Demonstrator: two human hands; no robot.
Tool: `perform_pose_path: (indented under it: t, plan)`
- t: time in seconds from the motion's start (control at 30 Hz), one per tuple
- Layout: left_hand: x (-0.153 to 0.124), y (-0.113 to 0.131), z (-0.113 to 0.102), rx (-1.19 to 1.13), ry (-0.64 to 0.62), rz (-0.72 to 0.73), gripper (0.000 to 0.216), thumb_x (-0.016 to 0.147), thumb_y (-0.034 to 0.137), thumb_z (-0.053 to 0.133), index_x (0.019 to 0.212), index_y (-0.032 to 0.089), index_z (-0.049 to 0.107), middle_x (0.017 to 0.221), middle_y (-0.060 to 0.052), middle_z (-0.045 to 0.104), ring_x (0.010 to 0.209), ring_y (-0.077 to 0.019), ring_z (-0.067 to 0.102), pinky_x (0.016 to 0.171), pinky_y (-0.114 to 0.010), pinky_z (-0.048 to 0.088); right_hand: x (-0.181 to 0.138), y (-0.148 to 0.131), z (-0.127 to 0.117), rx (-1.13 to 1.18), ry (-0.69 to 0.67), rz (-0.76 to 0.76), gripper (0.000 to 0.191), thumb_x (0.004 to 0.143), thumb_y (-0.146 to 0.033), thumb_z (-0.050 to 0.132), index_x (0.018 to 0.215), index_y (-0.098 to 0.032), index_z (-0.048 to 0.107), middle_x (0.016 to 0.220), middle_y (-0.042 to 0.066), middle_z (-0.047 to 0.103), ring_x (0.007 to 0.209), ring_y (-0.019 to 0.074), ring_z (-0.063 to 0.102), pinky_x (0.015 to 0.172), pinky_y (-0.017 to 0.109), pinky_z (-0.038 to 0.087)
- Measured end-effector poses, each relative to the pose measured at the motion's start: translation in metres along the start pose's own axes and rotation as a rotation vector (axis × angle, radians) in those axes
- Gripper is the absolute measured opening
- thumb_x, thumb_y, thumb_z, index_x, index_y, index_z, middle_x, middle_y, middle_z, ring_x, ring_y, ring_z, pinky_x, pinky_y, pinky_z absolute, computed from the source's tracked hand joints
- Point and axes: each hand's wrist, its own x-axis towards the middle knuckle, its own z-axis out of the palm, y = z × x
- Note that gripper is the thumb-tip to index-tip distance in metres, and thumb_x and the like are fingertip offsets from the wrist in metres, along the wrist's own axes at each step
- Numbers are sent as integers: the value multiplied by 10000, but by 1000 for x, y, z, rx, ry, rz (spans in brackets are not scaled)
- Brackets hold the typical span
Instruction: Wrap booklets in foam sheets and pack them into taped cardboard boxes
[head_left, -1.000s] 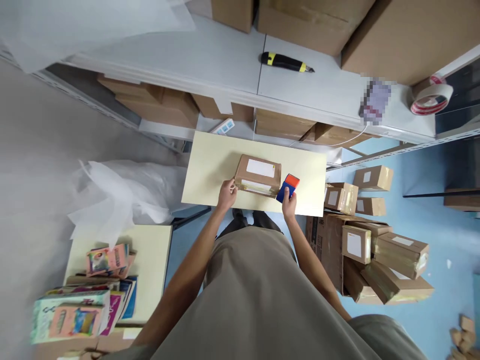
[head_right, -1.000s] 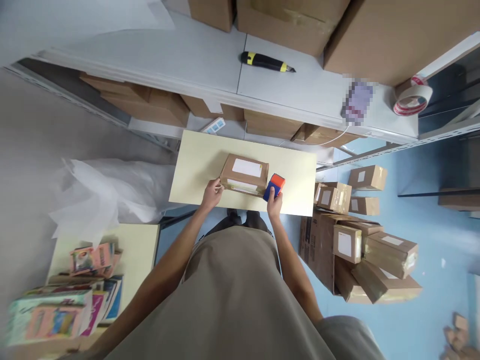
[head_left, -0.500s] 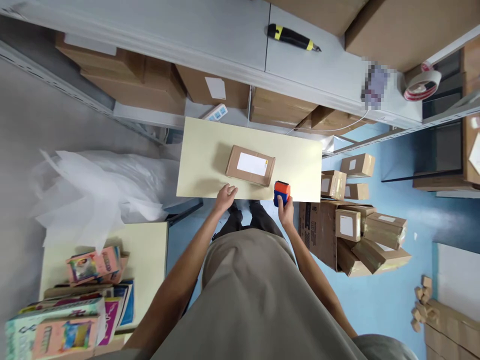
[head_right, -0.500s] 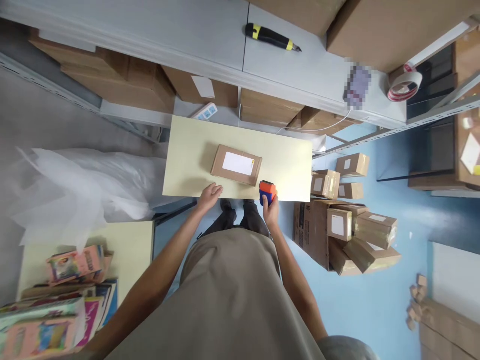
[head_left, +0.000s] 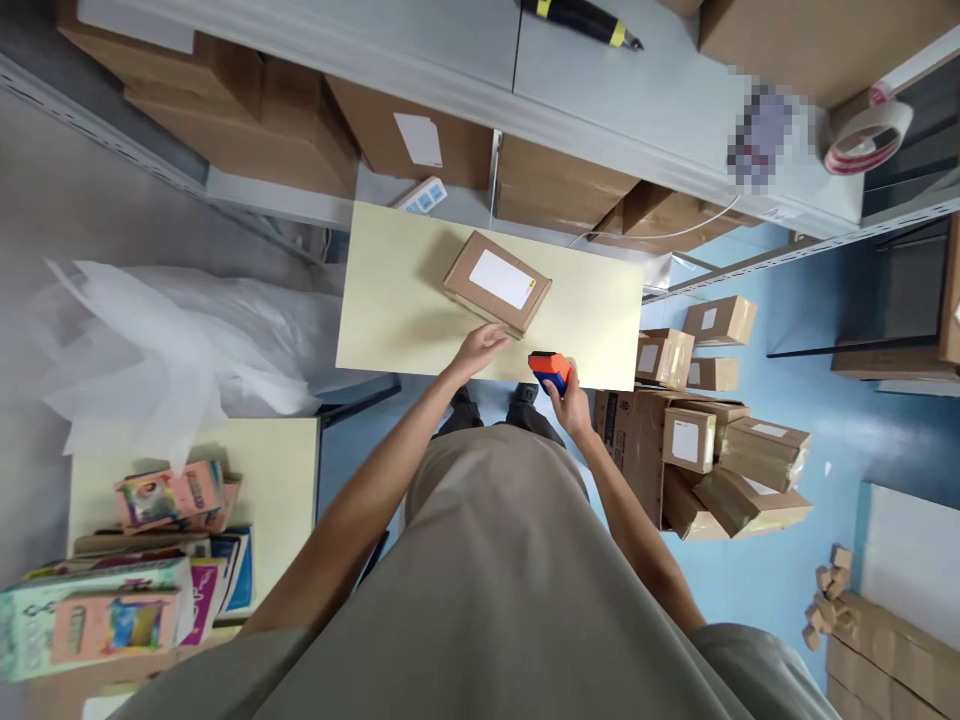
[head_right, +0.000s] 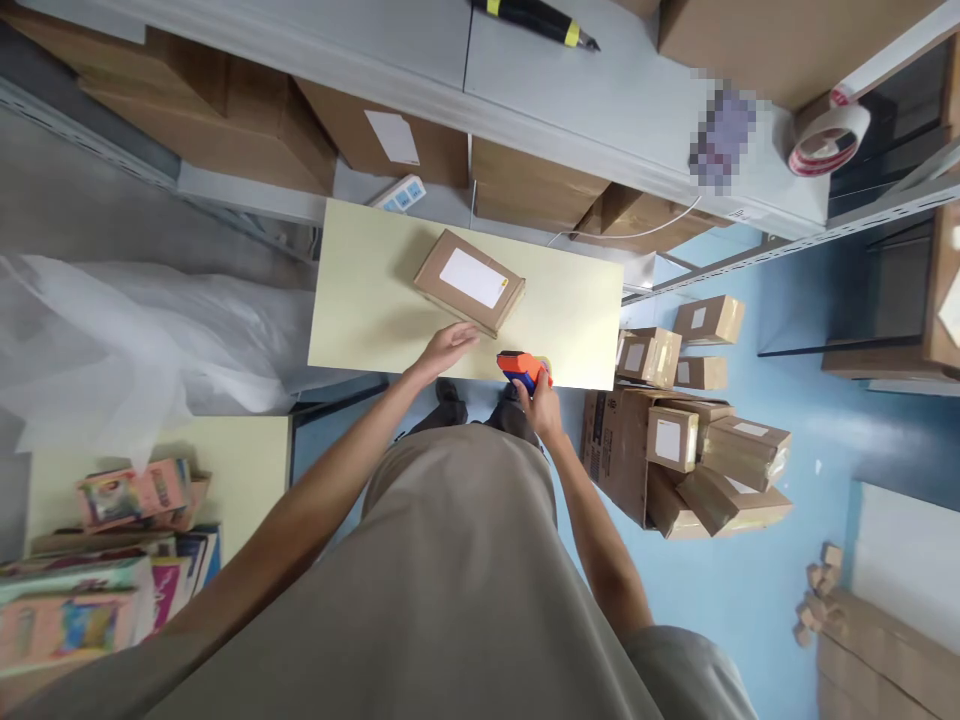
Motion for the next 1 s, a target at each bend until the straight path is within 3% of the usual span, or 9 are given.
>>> perform_pose_path:
  t: [0.1, 0.17, 0.37, 0.6, 0.8, 1.0]
  plan:
    - [-22, 5, 19, 73, -119, 106, 562, 882, 468, 844, 1343, 165, 738, 1469, -190, 740, 1383, -341, 699, 1201, -488, 557, 12, 16, -14, -17, -58, -62, 919, 994, -878, 452, 1484, -104, 525, 972, 191, 813, 803, 360, 757, 751, 368, 540]
    - [-37, 8, 33, 135, -129, 152, 570, 898, 505, 821, 1361, 181, 751, 1466, -173, 743, 1348, -338, 715, 1146, -474, 595, 19, 28, -23, -35, -109, -96, 917, 985, -903, 450, 1453, -121, 549, 957, 186, 812, 817, 360, 762, 760, 374, 548]
    - [-57, 16, 68, 258, -17, 182, 455, 951, 481, 750, 1296, 187, 774, 1312, -133, 802, 1094, -253, 787, 992, -385, 639, 35, 63, -45, -75, -231, -237, 866, 1007, -889, 451, 1442, -147, 548, 1083, 212, 797, 936, 377, 771, 850, 434, 578]
    - [-56, 8, 101, 265, 116, 231, 419, 944, 474, 760, 1245, 182, 750, 1241, -113, 805, 998, -208, 777, 899, -325, 625, 54, 81, -69, -84, -349, -358, 851, 986, -910, 486, 1426, -185, 554, 1138, 203, 772, 1020, 398, 761, 918, 474, 582]
    - [-50, -8, 110, 303, 177, 217, 364, 952, 532, 758, 1003, 172, 764, 991, -79, 812, 909, -206, 748, 870, -322, 614, 66, 90, -76, -142, -400, -463, 836, 1019, -889, 446, 1446, -176, 542, 1138, 204, 780, 1032, 400, 757, 922, 467, 572]
    - [-48, -28, 102, 314, 302, 273, 266, 965, 451, 731, 978, 185, 753, 935, -52, 781, 834, -179, 713, 799, -291, 572, 80, 83, -61, -114, -369, -501, 818, 1002, -863, 544, 1468, -192, 591, 1142, 158, 808, 971, 371, 771, 883, 415, 558]
